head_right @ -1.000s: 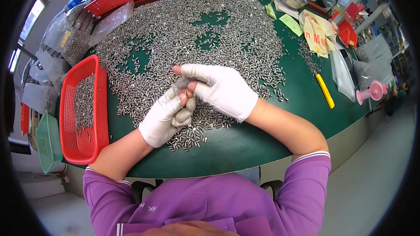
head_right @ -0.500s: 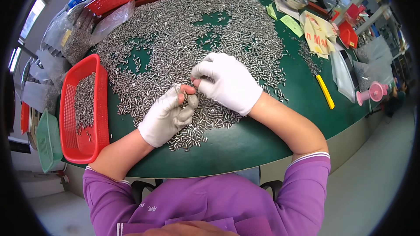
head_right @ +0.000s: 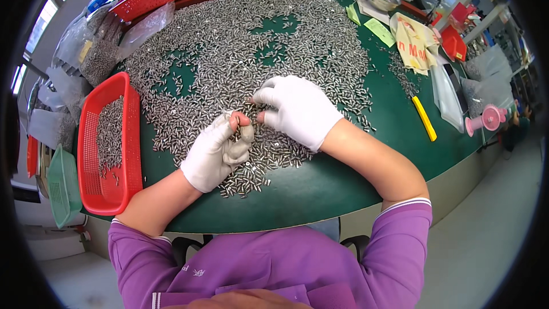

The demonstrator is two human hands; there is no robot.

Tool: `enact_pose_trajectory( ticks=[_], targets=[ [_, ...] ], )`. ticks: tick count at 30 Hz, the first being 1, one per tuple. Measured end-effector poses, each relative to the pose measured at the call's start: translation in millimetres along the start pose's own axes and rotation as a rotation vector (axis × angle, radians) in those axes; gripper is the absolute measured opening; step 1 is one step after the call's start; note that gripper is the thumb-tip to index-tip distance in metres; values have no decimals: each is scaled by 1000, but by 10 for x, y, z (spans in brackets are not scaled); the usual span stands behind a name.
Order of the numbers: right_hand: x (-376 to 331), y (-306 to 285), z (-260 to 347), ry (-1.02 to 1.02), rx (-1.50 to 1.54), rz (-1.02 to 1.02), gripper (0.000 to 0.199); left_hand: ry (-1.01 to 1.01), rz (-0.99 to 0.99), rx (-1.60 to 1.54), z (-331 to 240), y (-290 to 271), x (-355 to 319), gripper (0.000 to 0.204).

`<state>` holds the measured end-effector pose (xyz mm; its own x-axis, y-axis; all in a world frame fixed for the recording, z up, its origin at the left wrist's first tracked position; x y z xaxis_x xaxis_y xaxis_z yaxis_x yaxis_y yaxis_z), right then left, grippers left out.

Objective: Sorting and inspecting small metal hardware components on a workbench.

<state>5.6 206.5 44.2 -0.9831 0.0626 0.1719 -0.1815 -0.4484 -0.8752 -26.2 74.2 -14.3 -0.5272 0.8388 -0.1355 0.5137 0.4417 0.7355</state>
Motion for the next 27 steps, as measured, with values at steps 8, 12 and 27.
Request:
enact_pose_trajectory(
  ticks=[8, 12, 27],
  targets=[
    [29, 126, -30, 42, -291, 8, 12, -28, 3, 3, 0, -16, -2, 24],
    [3, 44, -77, 64, -215, 4, 12, -1, 23, -2, -9, -10, -2, 22],
    [35, -74, -35, 88, 59, -87, 14, -27, -6, -16, 16, -32, -5, 20]
  ],
)
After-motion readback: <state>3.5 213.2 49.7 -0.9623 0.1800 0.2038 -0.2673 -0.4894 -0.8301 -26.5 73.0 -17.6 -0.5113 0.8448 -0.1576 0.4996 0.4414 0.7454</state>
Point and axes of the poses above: each hand's wrist, its own x-axis towards the middle knuckle, its own y-axis out of the palm, z = x × y, the point moved 6 cm from there along x, towards the middle knuckle, and after that the axes turned 11 degrees about y, right-handed, at the moved point
